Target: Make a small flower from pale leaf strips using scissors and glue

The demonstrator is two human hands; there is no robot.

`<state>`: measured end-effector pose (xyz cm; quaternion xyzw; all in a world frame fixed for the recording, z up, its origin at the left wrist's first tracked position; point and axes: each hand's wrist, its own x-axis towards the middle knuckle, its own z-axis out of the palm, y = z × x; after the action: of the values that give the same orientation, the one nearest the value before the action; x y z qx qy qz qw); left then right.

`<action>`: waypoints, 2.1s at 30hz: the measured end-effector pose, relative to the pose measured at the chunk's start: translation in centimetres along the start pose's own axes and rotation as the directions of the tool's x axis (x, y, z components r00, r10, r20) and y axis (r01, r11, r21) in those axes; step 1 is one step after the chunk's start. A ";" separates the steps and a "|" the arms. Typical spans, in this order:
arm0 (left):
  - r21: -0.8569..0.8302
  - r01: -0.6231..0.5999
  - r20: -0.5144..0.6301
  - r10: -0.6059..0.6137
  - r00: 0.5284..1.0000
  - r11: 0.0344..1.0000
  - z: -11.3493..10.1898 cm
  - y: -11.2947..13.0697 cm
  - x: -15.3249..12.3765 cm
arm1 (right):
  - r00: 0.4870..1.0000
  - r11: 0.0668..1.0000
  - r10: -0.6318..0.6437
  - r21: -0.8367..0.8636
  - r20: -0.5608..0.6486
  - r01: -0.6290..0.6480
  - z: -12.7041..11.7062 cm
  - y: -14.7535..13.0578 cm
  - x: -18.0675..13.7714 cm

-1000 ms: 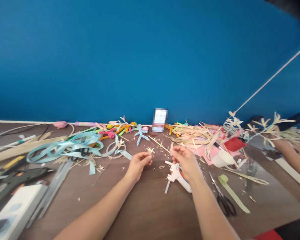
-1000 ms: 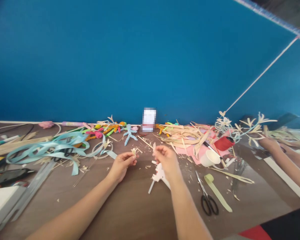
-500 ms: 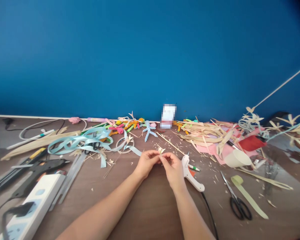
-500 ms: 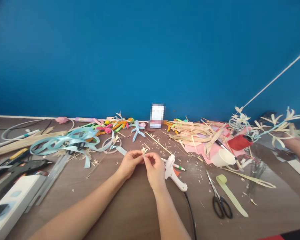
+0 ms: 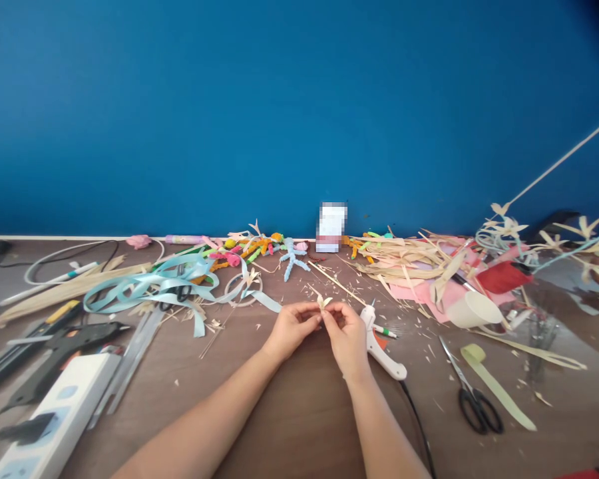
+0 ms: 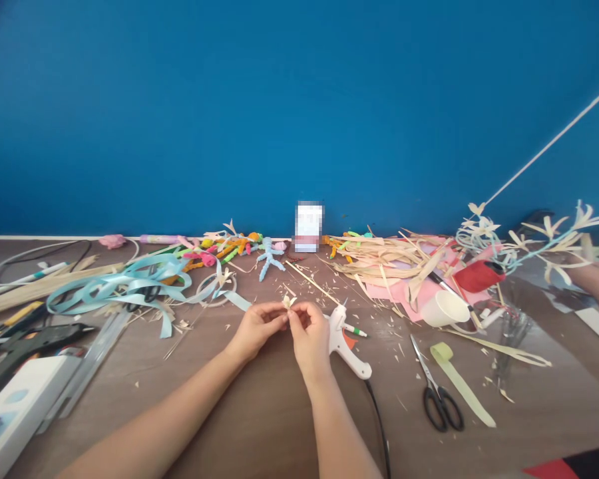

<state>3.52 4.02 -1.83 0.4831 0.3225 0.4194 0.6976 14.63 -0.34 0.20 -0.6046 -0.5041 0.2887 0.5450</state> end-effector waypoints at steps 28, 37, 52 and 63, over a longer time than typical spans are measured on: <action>0.317 -0.216 -0.030 0.237 0.971 0.923 -0.1 0.8 -0.3 | 0.999 0.996 -0.041 -0.082 0.002 0.041 -0.2 -1.1 -0.7; 0.145 -0.097 -0.094 0.112 0.989 0.985 0.2 1.1 -0.3 | 0.995 0.980 -0.095 -0.176 0.015 0.096 0.2 -1.7 -0.9; 0.020 -0.011 -0.081 0.013 0.997 1.000 0.0 0.8 -0.2 | 0.991 0.440 0.039 -0.892 0.131 0.101 -10.0 0.0 -4.2; -0.064 -0.018 -0.053 0.014 0.998 0.998 0.2 1.2 -0.4 | 0.998 0.774 0.038 -0.633 0.057 0.007 -11.5 0.8 -4.2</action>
<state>3.21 3.77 -0.58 0.4519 0.3233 0.4476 0.7006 23.80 -8.35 1.31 -0.7467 -0.5848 0.1269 0.2905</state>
